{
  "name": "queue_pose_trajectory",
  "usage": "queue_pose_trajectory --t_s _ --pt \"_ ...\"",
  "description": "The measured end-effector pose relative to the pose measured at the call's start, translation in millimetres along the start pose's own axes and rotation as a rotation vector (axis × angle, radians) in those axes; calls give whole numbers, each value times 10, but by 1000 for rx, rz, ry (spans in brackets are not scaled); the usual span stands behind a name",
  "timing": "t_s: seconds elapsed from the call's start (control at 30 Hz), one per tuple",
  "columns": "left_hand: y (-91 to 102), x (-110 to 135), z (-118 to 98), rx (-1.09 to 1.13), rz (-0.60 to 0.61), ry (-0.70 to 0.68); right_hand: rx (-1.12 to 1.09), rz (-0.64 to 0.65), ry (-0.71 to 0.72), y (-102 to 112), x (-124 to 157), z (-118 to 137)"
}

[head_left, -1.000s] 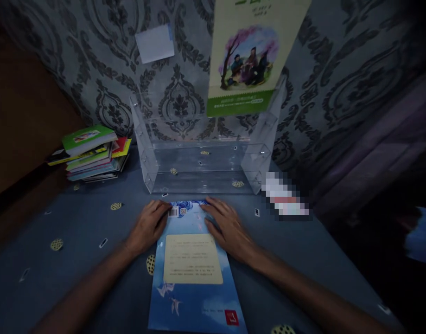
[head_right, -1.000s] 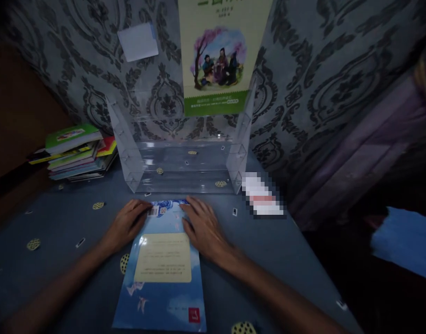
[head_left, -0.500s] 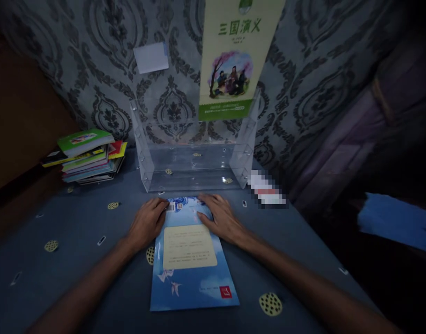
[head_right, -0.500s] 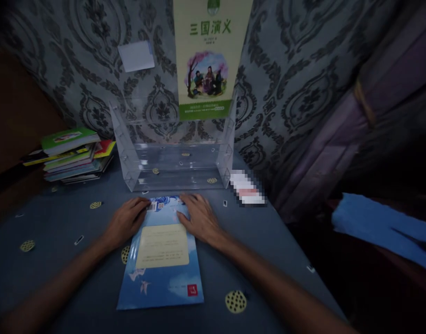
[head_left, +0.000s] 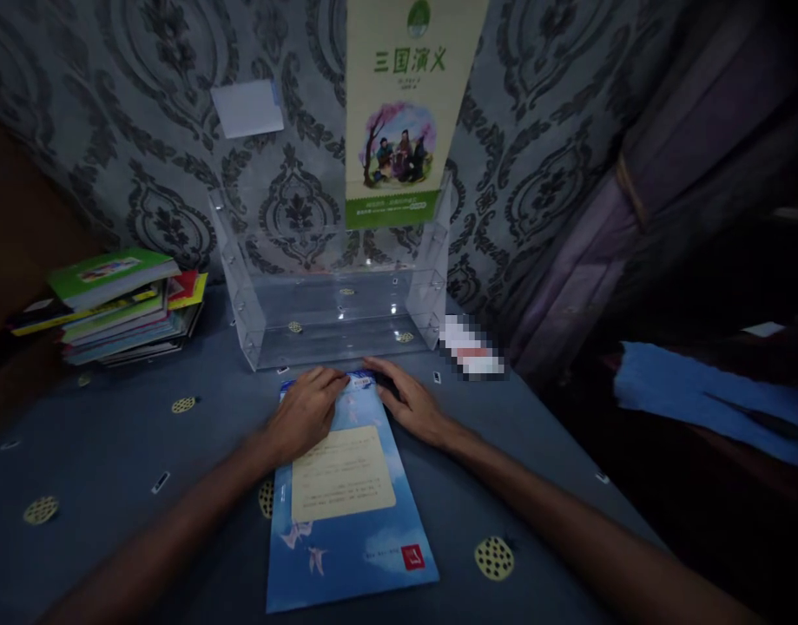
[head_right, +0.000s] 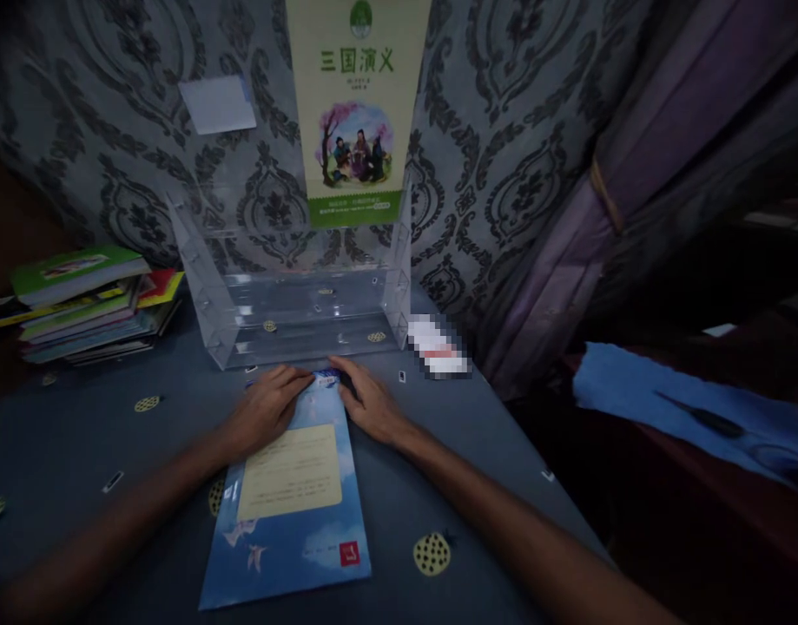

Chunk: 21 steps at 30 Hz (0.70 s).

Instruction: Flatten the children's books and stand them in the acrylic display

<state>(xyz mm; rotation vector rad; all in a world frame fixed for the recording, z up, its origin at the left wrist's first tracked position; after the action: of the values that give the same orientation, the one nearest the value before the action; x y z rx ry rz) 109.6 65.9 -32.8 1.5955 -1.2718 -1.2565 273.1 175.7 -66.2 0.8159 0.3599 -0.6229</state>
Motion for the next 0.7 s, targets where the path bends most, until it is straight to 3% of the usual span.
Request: queue_pose_trajectory --t_s 0.27,0.7 --pt "-79 -232 -110 -2 85 -130 48 -121 -66 46 32 -78" --pt "-104 -232 -108 -69 65 -167 138 -57 45 44 7 62"
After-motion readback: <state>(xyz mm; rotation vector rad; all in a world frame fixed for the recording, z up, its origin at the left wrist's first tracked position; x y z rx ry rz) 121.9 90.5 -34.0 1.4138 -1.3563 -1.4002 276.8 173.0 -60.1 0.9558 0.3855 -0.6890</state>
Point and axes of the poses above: each hand's wrist, its own x-axis away from the middle knuckle, its own y-axis out of the back of the hand, z = x × y, the point moved 3 cm from there along -x, towards the middle knuckle, and after that the axes turned 14 degrees about y, right-handed, at the moved point
